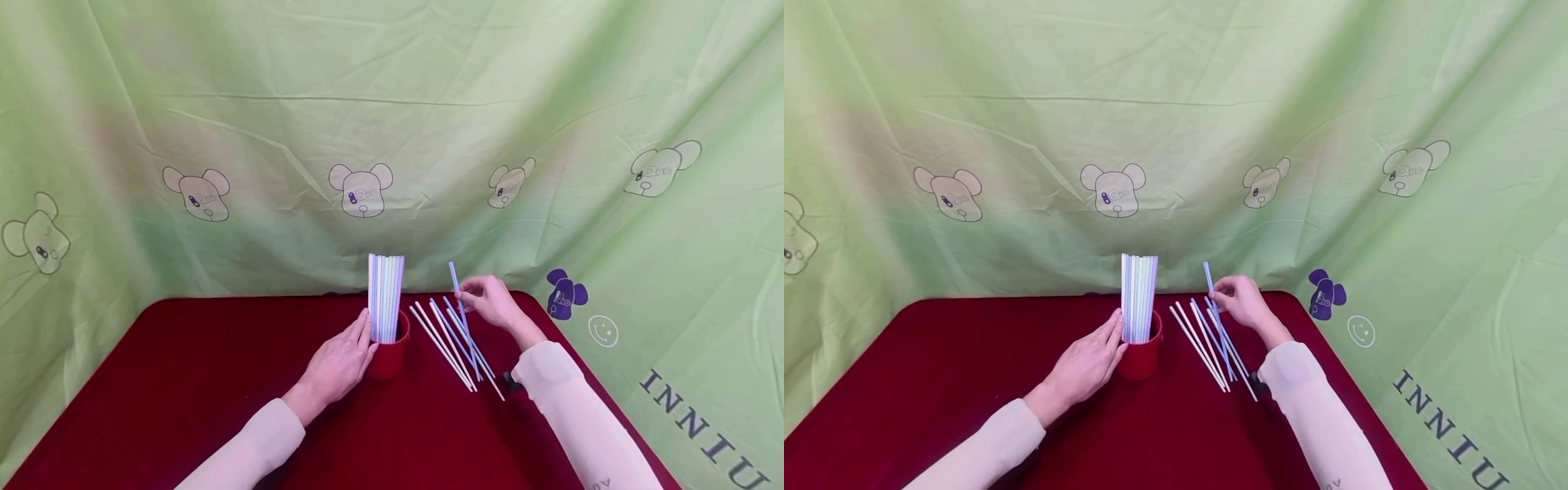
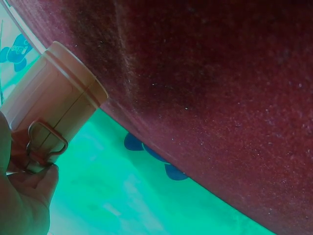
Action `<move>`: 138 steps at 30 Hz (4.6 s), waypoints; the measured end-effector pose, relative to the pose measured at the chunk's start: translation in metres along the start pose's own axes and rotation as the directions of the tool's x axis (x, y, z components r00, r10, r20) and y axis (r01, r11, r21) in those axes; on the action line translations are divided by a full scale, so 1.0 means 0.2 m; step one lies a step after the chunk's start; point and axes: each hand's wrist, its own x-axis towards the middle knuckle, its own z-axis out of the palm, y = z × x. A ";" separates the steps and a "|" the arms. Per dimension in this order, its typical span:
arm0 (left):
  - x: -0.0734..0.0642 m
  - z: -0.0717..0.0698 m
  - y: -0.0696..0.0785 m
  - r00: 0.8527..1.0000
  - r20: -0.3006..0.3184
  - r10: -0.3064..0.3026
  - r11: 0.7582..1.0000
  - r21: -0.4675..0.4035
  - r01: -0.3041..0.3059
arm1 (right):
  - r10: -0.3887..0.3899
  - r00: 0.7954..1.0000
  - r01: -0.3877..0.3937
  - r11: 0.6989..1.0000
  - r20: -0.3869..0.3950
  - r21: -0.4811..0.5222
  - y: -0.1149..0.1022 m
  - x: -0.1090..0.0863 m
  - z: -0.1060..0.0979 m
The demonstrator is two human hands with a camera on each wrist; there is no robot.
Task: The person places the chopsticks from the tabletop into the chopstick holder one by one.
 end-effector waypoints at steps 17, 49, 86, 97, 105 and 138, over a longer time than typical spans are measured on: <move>0.00 0.01 -0.01 1.000 -0.012 0.017 1.000 0.015 -0.017 | -0.061 0.986 0.090 0.977 -0.154 0.191 -0.26 0.03 0.02; -0.01 0.01 0.00 1.000 -0.012 0.019 0.999 0.035 -0.018 | -0.183 0.929 0.308 0.864 -0.322 0.398 -0.51 0.09 0.14; 0.00 0.01 0.00 1.000 0.025 -0.010 1.000 0.011 0.010 | -0.078 0.980 0.119 0.967 -0.183 0.224 -0.29 0.10 0.43; 0.00 0.00 0.00 1.000 0.024 -0.002 1.000 0.020 0.001 | -0.073 0.985 0.101 0.978 -0.158 0.180 -0.26 0.10 0.50; 0.00 0.00 0.00 0.999 0.040 -0.014 1.000 0.011 0.013 | -0.043 0.988 0.068 0.984 -0.150 0.162 -0.26 0.10 0.51; 0.00 0.00 -0.01 1.000 0.019 -0.003 1.000 0.017 0.003 | -0.072 0.997 0.060 0.950 -0.028 -0.306 0.06 0.05 0.23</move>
